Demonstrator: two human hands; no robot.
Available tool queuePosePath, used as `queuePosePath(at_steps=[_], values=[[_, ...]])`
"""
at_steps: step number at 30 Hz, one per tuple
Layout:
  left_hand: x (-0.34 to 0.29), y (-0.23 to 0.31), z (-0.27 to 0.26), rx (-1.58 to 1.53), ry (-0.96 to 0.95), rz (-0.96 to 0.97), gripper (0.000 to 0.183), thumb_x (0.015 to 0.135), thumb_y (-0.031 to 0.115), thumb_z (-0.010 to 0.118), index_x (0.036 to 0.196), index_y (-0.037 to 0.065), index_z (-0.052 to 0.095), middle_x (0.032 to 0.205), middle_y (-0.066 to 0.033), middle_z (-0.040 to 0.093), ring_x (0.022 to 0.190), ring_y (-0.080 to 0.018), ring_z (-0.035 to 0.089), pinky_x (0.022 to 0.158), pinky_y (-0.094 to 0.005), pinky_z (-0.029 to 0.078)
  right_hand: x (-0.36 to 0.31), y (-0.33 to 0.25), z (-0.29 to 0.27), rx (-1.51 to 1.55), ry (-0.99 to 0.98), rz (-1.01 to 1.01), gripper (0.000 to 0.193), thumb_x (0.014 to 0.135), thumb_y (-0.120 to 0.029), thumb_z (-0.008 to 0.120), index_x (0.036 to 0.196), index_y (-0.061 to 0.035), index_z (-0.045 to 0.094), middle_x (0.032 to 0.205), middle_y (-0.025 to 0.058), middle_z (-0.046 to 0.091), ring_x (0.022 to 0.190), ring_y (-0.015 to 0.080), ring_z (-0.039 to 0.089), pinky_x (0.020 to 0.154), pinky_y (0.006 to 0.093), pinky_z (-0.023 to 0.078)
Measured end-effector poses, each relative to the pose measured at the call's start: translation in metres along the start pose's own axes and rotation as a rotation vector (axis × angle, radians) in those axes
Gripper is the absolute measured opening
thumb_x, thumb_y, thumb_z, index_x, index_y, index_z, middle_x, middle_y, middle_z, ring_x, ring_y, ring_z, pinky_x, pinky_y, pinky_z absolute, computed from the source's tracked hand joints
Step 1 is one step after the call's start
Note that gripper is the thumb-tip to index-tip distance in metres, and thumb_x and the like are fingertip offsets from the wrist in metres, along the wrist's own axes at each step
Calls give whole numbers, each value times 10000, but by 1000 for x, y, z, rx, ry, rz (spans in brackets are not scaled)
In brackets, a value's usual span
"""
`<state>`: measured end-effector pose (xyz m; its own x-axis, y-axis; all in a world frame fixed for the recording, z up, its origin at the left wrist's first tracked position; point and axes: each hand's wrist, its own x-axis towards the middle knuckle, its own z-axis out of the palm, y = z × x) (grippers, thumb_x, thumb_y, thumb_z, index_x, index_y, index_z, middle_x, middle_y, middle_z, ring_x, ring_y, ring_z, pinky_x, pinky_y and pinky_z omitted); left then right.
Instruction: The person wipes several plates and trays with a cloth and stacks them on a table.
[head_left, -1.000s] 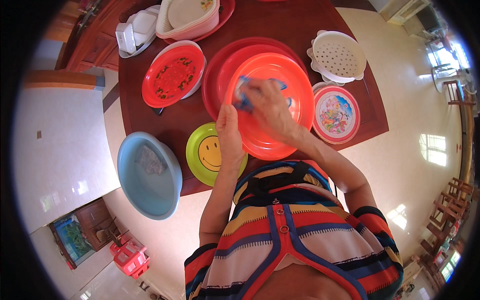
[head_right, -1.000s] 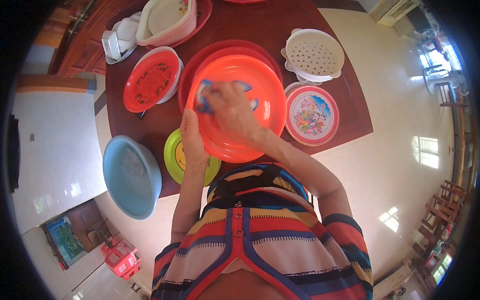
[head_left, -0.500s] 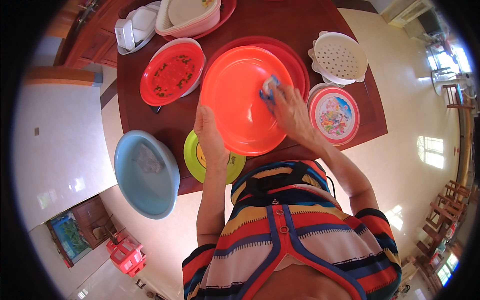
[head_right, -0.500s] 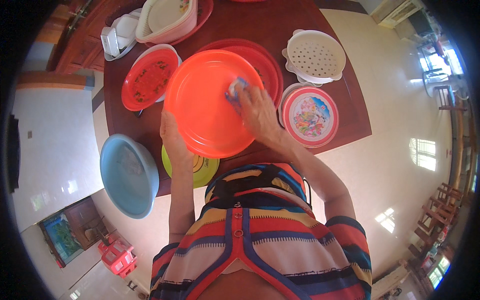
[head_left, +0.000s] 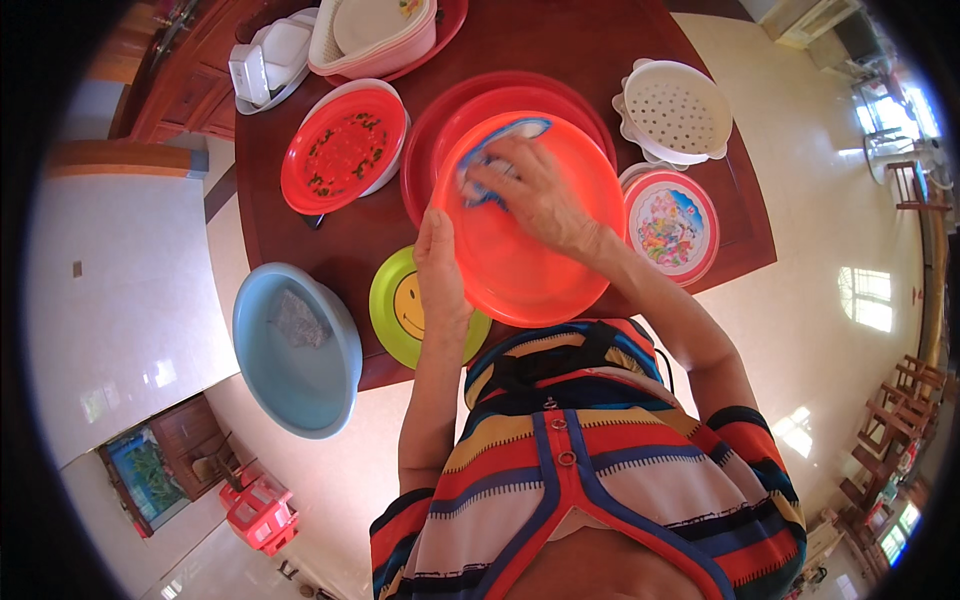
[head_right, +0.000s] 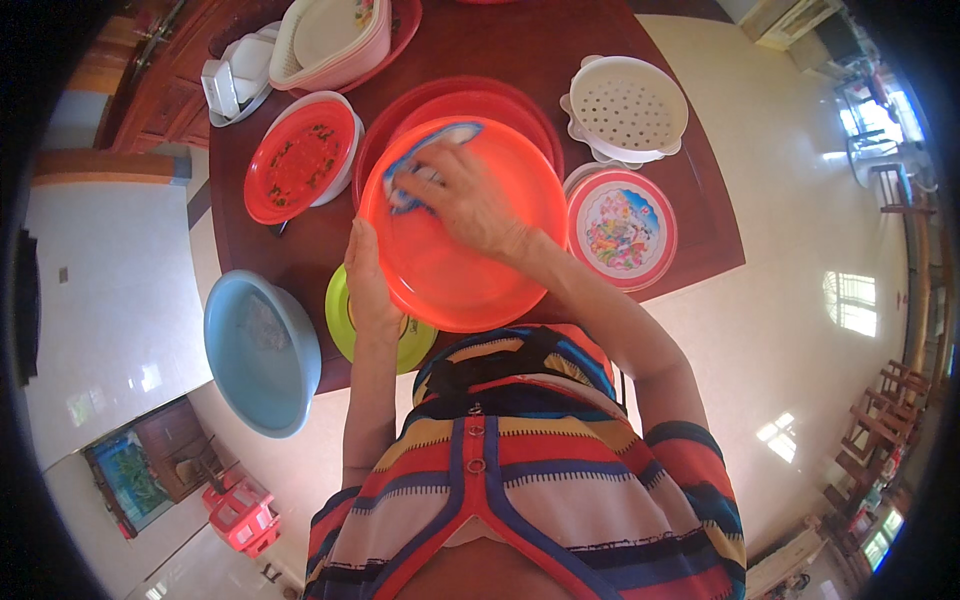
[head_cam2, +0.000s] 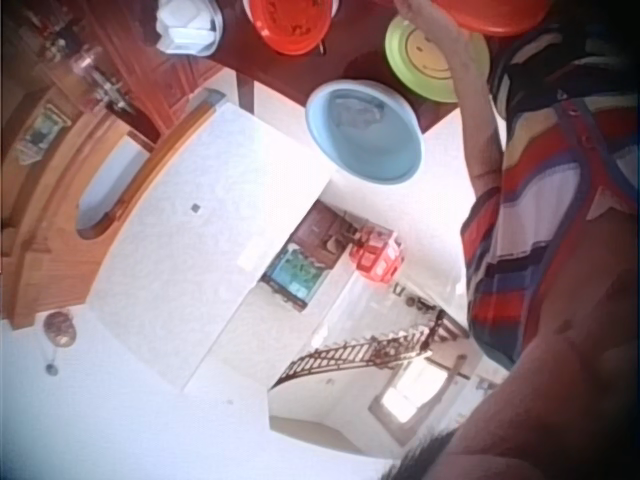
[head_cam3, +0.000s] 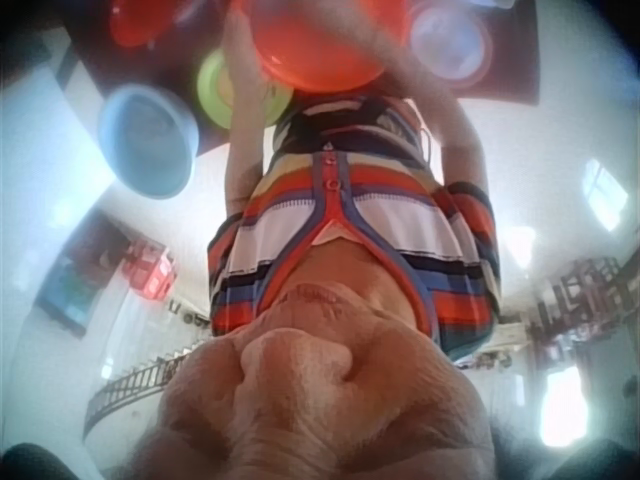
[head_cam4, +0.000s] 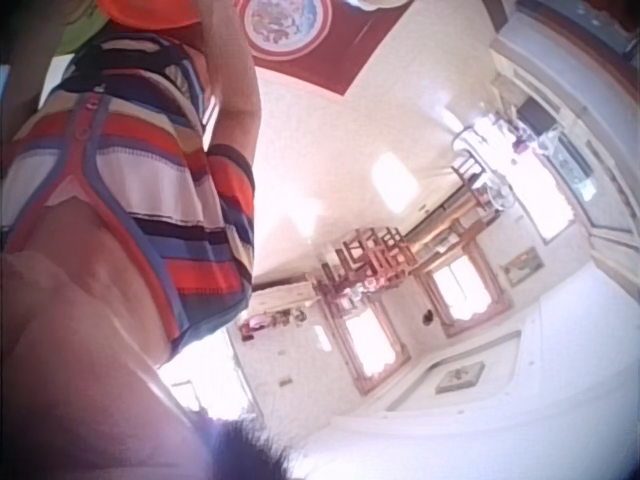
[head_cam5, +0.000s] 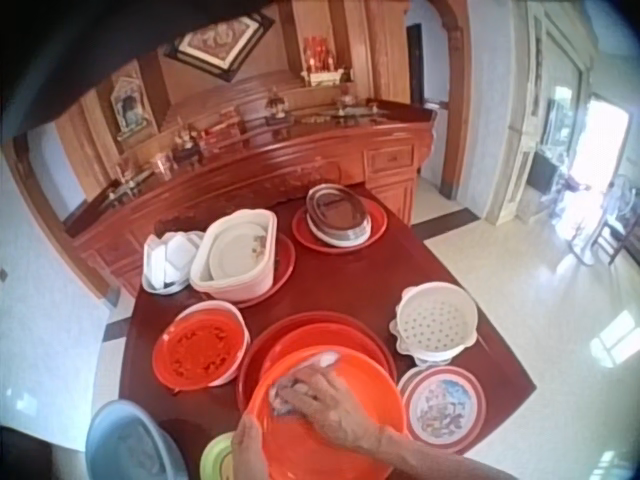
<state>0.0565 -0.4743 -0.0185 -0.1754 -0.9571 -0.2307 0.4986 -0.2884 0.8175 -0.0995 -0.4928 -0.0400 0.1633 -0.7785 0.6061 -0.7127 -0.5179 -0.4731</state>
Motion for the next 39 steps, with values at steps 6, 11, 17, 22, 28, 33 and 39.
queuePosePath(at_steps=[6, 11, 17, 22, 28, 33, 39], values=[[-3, 15, 1, 53, 66, 82, 409, 979, 310, 417, 1239, 1, 486, 1220, -105, 542, 1074, -199, 553, 911, -342, 462, -24, 29, -8, -270, 64, 154, 394, 747, -56, 559, 1140, -90, 564, 1062, 100, 530, 968, 290, 526, 775, 414, 442], [2, 19, 3, 116, 86, 181, 409, 981, 303, 411, 1243, -4, 482, 1220, -108, 540, 1074, -200, 552, 904, -337, 464, -59, -6, -10, -230, -143, 379, 513, 762, -51, 585, 1251, -16, 434, 1022, 184, 482, 897, 364, 518, 748, 435, 473], [7, 13, 5, 80, 86, 189, 370, 985, 292, 413, 1188, 0, 514, 1138, -79, 579, 1007, -157, 567, 864, -297, 467, -53, -56, -8, 136, -233, 277, 538, 709, -19, 651, 1220, -15, 484, 1029, 175, 483, 922, 357, 527, 786, 424, 463], [10, -4, -5, 175, 18, 109, 418, 990, 327, 390, 1255, 14, 470, 1173, -82, 549, 1043, -162, 542, 877, -309, 449, -18, -48, 0, 225, 6, 205, 479, 710, -31, 634, 1175, -18, 519, 1059, 169, 494, 925, 350, 517, 792, 405, 460], [1, -6, 10, -57, -74, 13, 364, 973, 228, 456, 1253, -1, 491, 1205, -57, 540, 1081, -122, 512, 926, -289, 428, 29, -23, -10, 48, 136, 3, 555, 656, -70, 682, 1187, -36, 526, 1071, 106, 528, 914, 293, 519, 782, 385, 456], [0, 4, 7, 83, -64, 32, 366, 943, 154, 509, 1277, 6, 483, 1178, -62, 572, 1047, -118, 542, 910, -257, 437, 36, 9, -14, -222, 174, 0, 453, 599, -177, 700, 1019, -59, 578, 984, 41, 553, 826, 257, 510, 692, 383, 435], [-8, 24, 12, 54, -35, 159, 385, 909, 81, 542, 1277, -11, 476, 1178, -88, 580, 1039, -144, 559, 907, -272, 449, 14, 55, -15, -332, 219, 304, 319, 714, -229, 636, 955, -32, 564, 911, 107, 564, 803, 318, 528, 648, 410, 431]])
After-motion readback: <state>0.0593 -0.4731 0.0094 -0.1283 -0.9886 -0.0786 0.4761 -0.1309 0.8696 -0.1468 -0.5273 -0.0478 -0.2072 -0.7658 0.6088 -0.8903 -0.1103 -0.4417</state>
